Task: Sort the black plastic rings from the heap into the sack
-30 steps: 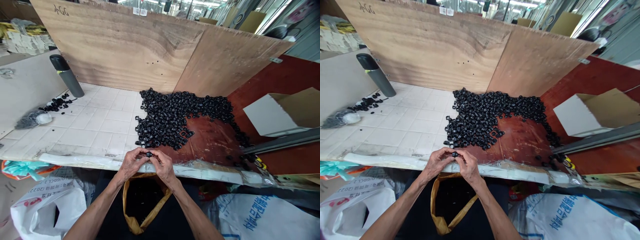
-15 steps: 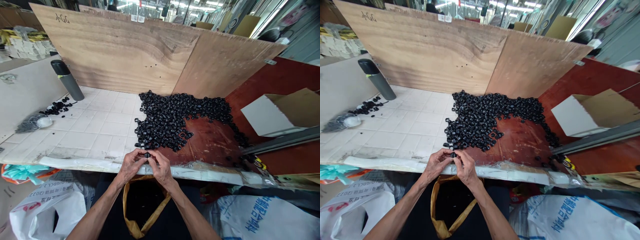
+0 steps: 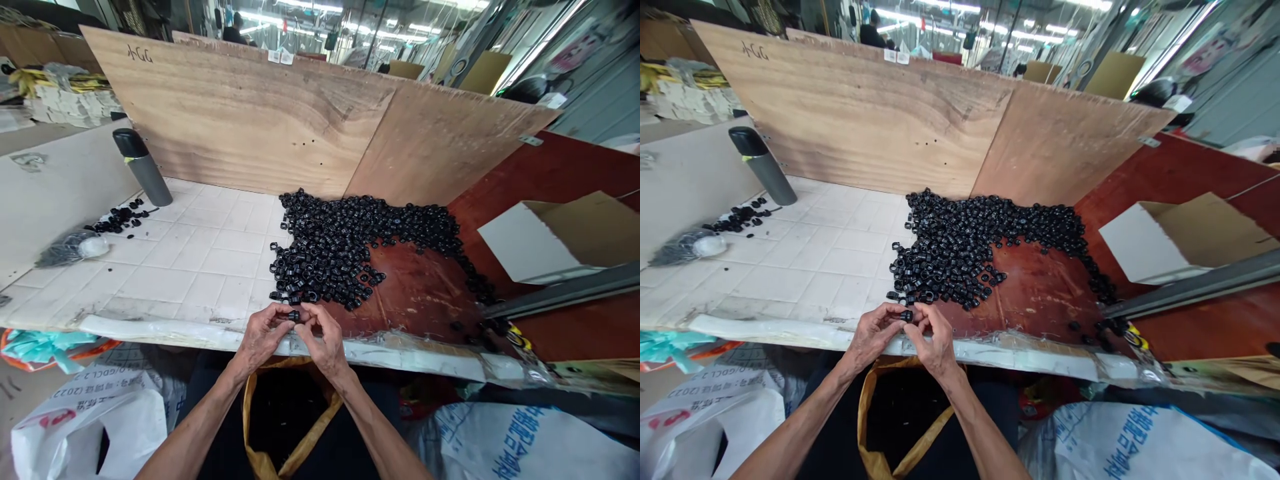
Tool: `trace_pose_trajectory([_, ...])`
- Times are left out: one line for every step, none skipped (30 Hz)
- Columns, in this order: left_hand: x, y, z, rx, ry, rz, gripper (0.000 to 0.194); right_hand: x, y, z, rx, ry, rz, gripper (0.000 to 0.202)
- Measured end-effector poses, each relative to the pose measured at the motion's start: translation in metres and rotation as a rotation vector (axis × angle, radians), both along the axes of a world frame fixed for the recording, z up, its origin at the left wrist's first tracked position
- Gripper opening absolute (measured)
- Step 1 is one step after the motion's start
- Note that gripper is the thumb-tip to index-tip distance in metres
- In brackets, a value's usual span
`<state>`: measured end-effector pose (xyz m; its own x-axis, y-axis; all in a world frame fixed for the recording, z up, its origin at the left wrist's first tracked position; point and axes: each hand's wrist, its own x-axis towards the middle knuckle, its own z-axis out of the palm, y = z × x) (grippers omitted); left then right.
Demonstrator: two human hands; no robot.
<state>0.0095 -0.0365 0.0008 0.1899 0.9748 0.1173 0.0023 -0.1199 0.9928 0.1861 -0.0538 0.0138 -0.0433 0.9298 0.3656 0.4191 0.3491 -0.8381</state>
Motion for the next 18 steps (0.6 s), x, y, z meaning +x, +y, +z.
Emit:
trace_pose_trajectory([0.0,0.0,0.0,-0.003,-0.006,-0.007,0.022,0.0,0.0,0.0,-0.019,0.012,0.002,0.014])
trace_pose_trajectory([0.0,0.0,0.001,-0.006,-0.009,-0.012,0.022,0.0,0.001,-0.001,-0.035,0.014,-0.002,0.015])
trace_pose_trajectory([0.0,0.0,0.001,-0.01,-0.011,-0.014,0.022,0.0,0.001,-0.002,-0.044,0.014,-0.014,0.017])
trace_pose_trajectory([0.0,0.0,0.001,-0.014,-0.017,-0.019,0.023,0.0,0.0,-0.003,-0.048,0.023,-0.027,0.018])
trace_pose_trajectory([0.0,0.0,0.001,-0.017,-0.028,-0.027,0.023,0.0,-0.001,-0.004,-0.047,0.038,-0.026,0.016])
trace_pose_trajectory([-0.001,-0.001,0.001,-0.019,-0.042,-0.04,0.023,0.0,-0.002,-0.004,-0.045,0.056,-0.014,0.015])
trace_pose_trajectory([-0.001,-0.001,0.001,-0.021,-0.052,-0.057,0.024,-0.001,-0.003,-0.005,-0.045,0.071,0.001,0.017])
trace_pose_trajectory([-0.002,-0.003,0.001,-0.021,-0.056,-0.072,0.023,-0.001,-0.005,-0.004,-0.057,0.075,0.011,0.017])
trace_pose_trajectory([-0.002,-0.005,0.002,-0.02,-0.049,-0.083,0.023,-0.002,-0.008,-0.003,-0.082,0.07,0.012,0.016])
trace_pose_trajectory([-0.003,-0.008,0.002,-0.02,-0.037,-0.087,0.023,-0.003,-0.01,-0.001,-0.114,0.061,-0.001,0.021])
trace_pose_trajectory([-0.003,-0.011,0.002,-0.026,-0.024,-0.083,0.023,-0.004,-0.013,0.001,-0.143,0.055,-0.021,0.025])
trace_pose_trajectory([-0.003,-0.015,0.002,-0.04,-0.018,-0.075,0.023,-0.004,-0.016,0.003,-0.155,0.048,-0.035,0.026])
trace_pose_trajectory([-0.003,-0.019,0.002,-0.061,-0.027,-0.065,0.024,-0.005,-0.018,0.006,-0.143,0.038,-0.031,0.023])
trace_pose_trajectory([-0.003,-0.022,0.002,-0.09,-0.05,-0.058,0.026,-0.005,-0.021,0.008,-0.114,0.027,-0.016,0.02])
trace_pose_trajectory([-0.003,-0.026,0.003,-0.123,-0.081,-0.053,0.027,-0.004,-0.023,0.01,-0.089,0.019,0.007,0.018])
trace_pose_trajectory([-0.003,-0.029,0.003,-0.158,-0.115,-0.052,0.029,-0.004,-0.025,0.011,-0.083,0.014,0.032,0.017])
trace_pose_trajectory([-0.003,-0.032,0.004,-0.189,-0.147,-0.055,0.03,-0.003,-0.027,0.013,-0.099,0.016,0.05,0.015])
trace_pose_trajectory([-0.003,-0.035,0.005,-0.215,-0.175,-0.059,0.031,-0.002,-0.028,0.013,-0.127,0.022,0.057,0.015])
